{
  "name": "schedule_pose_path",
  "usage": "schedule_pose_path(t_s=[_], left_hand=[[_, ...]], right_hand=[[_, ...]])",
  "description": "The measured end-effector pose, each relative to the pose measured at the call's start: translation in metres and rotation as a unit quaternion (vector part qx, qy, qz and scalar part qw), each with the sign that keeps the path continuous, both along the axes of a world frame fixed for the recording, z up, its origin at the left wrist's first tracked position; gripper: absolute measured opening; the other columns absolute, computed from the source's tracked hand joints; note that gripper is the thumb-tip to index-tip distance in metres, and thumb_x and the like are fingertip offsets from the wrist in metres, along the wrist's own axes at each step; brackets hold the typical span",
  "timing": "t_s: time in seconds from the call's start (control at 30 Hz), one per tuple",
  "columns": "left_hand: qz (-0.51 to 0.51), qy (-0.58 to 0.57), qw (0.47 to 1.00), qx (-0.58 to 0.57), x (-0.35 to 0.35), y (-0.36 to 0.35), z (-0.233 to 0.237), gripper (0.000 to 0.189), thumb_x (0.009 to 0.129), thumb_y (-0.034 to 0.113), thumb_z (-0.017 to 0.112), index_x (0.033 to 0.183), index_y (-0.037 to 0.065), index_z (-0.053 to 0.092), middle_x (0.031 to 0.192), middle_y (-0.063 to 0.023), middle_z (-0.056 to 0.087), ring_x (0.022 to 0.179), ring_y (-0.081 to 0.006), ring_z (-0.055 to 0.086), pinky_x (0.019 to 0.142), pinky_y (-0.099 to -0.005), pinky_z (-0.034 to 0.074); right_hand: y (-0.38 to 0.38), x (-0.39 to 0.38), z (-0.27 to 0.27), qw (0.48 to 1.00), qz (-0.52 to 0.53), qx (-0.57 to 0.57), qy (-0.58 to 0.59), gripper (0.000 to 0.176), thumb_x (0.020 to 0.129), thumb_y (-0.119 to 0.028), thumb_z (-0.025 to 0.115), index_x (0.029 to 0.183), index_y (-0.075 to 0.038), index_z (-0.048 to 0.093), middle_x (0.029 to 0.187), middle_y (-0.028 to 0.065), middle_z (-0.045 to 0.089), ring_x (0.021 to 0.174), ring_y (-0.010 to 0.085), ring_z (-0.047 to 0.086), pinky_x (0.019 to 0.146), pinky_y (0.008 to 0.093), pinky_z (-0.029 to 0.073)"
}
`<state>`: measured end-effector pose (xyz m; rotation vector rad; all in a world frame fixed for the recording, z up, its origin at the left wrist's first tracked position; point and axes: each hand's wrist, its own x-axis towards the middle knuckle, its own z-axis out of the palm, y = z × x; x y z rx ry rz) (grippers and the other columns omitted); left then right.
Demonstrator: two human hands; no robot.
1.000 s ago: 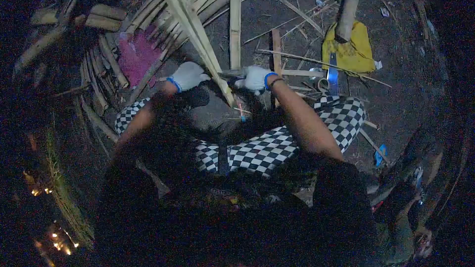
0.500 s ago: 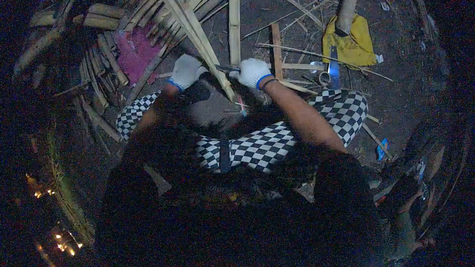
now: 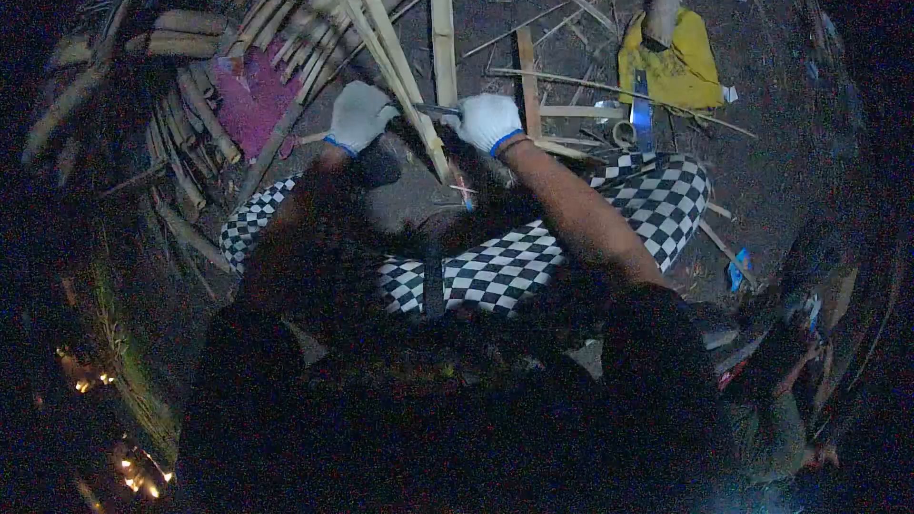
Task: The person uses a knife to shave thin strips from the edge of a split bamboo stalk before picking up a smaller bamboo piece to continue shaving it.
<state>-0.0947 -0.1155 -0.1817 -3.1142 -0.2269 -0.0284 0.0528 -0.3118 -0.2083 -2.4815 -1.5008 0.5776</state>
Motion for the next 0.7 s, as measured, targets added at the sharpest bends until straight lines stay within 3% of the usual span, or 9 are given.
schedule_pose_path(t_s=[0.37,0.43,0.57,0.63,0.7], left_hand=[[-0.013,-0.021,0.999,-0.023,0.017,0.000,0.003,0.025,0.076,0.033,0.062,0.069,0.010,0.069,0.071,-0.0105,0.065,0.071,-0.0312,0.061,0.068,-0.0432,0.045],[0.006,-0.046,0.997,-0.066,0.018,-0.002,0.002,0.025,0.070,0.034,0.068,0.068,0.009,0.067,0.069,-0.0104,0.061,0.072,-0.0323,0.057,0.067,-0.0440,0.046],[0.000,-0.071,0.995,-0.070,0.023,0.003,-0.001,0.023,0.069,0.032,0.070,0.068,0.009,0.066,0.069,-0.0098,0.061,0.073,-0.0322,0.057,0.066,-0.0445,0.045],[-0.006,-0.149,0.986,-0.071,0.023,0.003,-0.003,0.024,0.068,0.031,0.071,0.068,0.008,0.064,0.069,-0.0088,0.061,0.074,-0.0320,0.058,0.065,-0.0444,0.045],[-0.019,-0.133,0.989,-0.065,0.024,0.008,-0.001,0.024,0.068,0.031,0.071,0.070,0.008,0.064,0.069,-0.0093,0.060,0.073,-0.0321,0.058,0.065,-0.0447,0.045]], right_hand=[[-0.004,0.009,-0.004,0.999,-0.009,0.034,-0.024,0.043,0.085,-0.053,0.053,0.083,-0.014,0.070,0.072,0.0129,0.067,0.070,0.0322,0.066,0.060,0.0453,0.051],[-0.004,0.010,0.000,0.999,-0.003,0.039,-0.027,0.044,0.085,-0.053,0.053,0.082,-0.013,0.070,0.072,0.0132,0.066,0.069,0.0325,0.065,0.060,0.0452,0.051],[0.000,0.014,0.005,1.000,-0.020,0.020,0.008,0.043,0.085,-0.054,0.052,0.083,-0.015,0.070,0.072,0.0131,0.066,0.071,0.0331,0.065,0.061,0.0462,0.050],[0.002,0.014,0.006,1.000,-0.023,0.020,0.007,0.043,0.085,-0.054,0.052,0.084,-0.015,0.070,0.073,0.0135,0.066,0.071,0.0334,0.065,0.061,0.0467,0.050],[0.003,0.016,0.006,0.999,-0.026,0.019,0.004,0.044,0.085,-0.054,0.052,0.084,-0.015,0.070,0.073,0.0138,0.066,0.071,0.0337,0.065,0.061,0.0472,0.050]])
